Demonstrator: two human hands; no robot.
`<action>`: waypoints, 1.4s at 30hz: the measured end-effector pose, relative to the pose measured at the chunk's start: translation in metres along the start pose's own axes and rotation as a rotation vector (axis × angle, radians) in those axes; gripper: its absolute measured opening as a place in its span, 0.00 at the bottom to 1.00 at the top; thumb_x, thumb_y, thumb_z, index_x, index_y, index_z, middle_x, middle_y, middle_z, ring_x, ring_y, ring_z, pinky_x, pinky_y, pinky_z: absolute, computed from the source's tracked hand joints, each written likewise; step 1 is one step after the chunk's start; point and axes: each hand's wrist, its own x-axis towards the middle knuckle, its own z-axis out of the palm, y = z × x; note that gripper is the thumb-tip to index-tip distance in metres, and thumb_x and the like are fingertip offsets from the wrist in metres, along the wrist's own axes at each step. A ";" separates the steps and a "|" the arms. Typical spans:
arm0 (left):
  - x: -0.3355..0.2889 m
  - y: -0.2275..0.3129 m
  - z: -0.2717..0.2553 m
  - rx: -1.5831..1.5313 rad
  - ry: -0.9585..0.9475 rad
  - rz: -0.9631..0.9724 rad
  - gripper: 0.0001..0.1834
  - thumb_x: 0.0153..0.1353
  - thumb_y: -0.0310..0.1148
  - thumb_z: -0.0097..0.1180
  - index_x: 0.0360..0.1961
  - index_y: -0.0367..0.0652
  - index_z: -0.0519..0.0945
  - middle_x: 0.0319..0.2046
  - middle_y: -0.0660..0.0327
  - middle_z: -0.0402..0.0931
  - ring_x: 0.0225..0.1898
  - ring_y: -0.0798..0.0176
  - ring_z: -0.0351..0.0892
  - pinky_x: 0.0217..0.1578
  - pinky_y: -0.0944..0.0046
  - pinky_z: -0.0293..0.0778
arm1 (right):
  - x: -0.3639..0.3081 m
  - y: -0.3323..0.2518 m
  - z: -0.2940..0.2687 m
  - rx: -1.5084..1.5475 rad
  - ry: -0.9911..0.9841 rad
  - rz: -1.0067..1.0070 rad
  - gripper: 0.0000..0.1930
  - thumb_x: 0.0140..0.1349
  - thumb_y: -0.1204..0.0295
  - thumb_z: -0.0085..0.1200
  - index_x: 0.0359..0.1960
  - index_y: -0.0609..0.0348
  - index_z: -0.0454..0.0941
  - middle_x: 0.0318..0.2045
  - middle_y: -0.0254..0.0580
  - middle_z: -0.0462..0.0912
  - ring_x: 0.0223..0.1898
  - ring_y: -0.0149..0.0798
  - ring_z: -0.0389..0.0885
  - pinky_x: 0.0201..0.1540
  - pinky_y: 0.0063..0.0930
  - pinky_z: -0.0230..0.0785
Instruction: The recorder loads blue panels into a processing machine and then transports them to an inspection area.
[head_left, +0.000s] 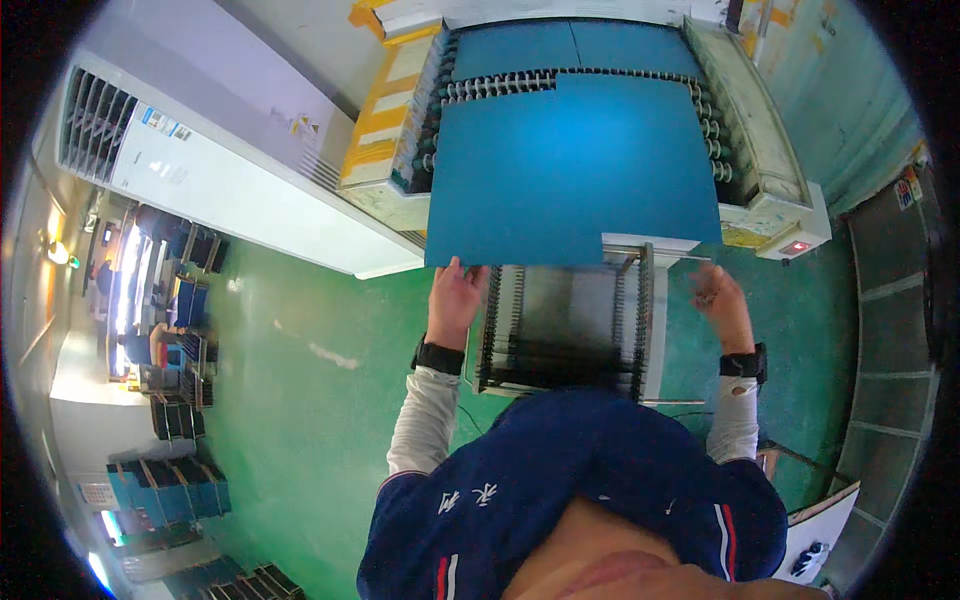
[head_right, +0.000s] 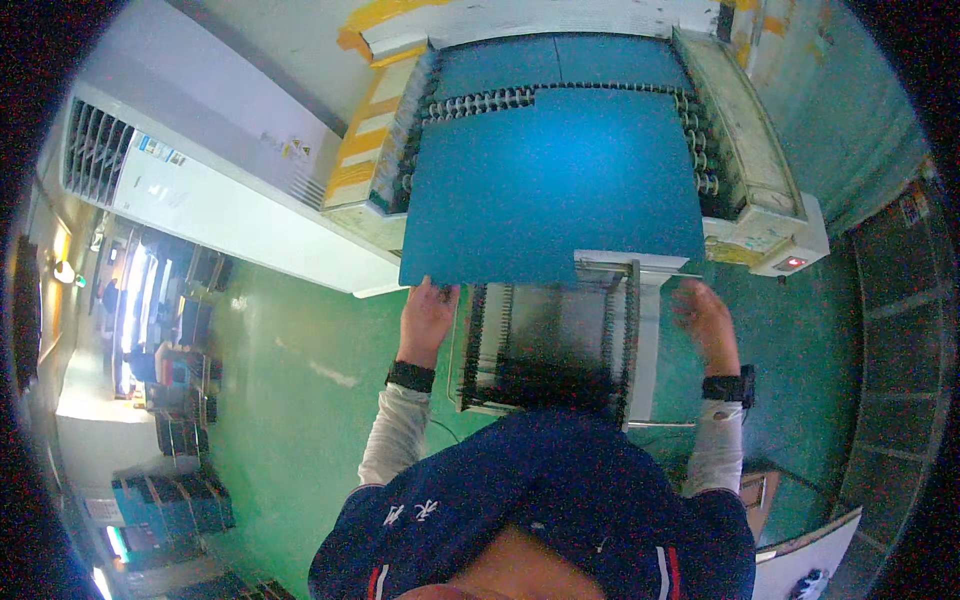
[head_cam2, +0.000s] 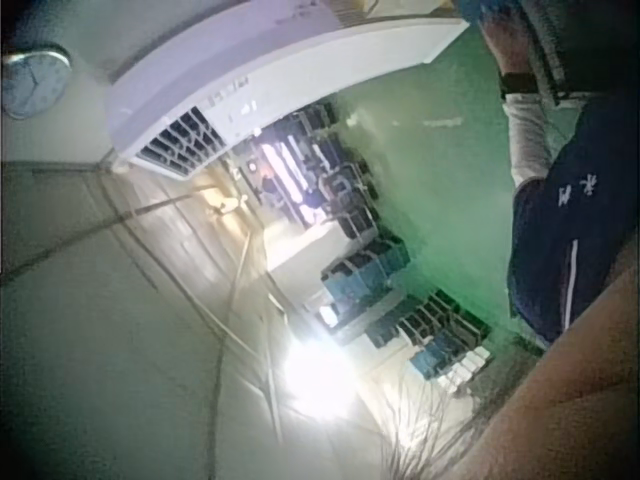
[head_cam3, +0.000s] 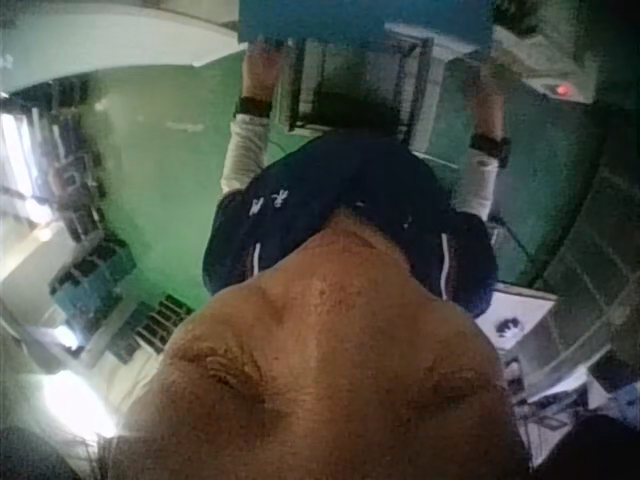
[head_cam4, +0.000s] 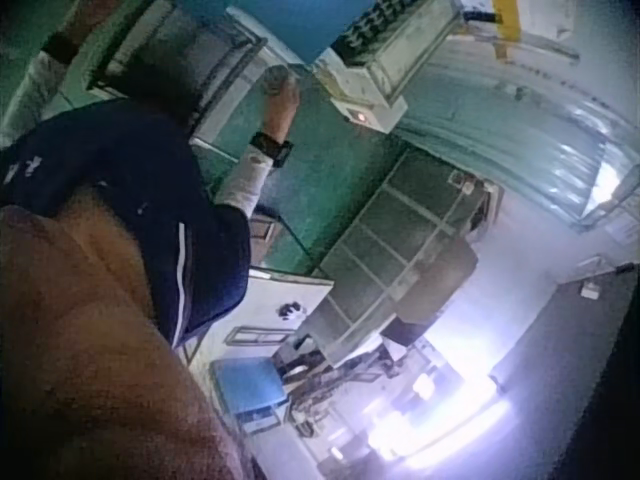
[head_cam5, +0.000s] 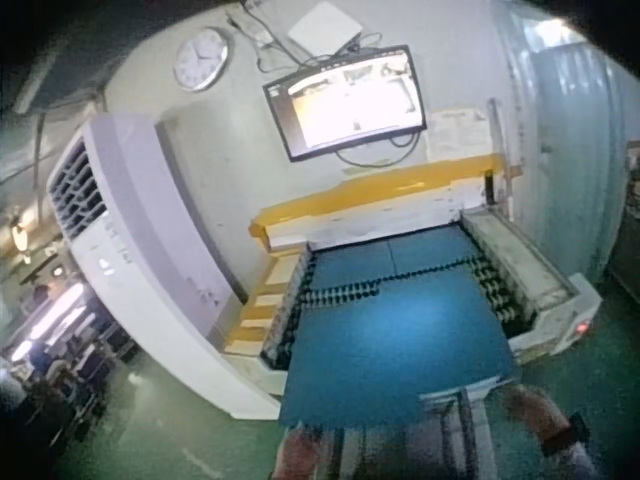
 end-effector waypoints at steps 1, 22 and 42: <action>0.004 -0.001 0.003 0.040 0.018 0.010 0.09 0.67 0.28 0.49 0.48 0.45 0.71 0.47 0.59 0.73 0.50 0.54 0.72 0.56 0.50 0.69 | -0.009 0.004 0.010 0.039 -0.092 0.042 0.23 0.69 0.55 0.47 0.59 0.55 0.70 0.46 0.40 0.80 0.41 0.36 0.79 0.41 0.29 0.71; 0.058 0.002 -0.001 0.018 -0.018 0.018 0.13 0.67 0.27 0.50 0.52 0.46 0.71 0.49 0.59 0.73 0.52 0.55 0.70 0.56 0.52 0.70 | 0.053 -0.006 0.046 0.465 -0.034 -0.057 0.11 0.67 0.64 0.49 0.37 0.60 0.73 0.36 0.49 0.83 0.37 0.43 0.82 0.42 0.36 0.74; 0.105 0.008 0.005 0.126 0.016 0.063 0.13 0.66 0.27 0.49 0.51 0.43 0.70 0.51 0.55 0.70 0.54 0.52 0.69 0.59 0.51 0.69 | 0.084 -0.028 0.037 0.327 -0.061 -0.046 0.13 0.67 0.63 0.51 0.38 0.62 0.75 0.36 0.45 0.83 0.37 0.40 0.81 0.43 0.33 0.74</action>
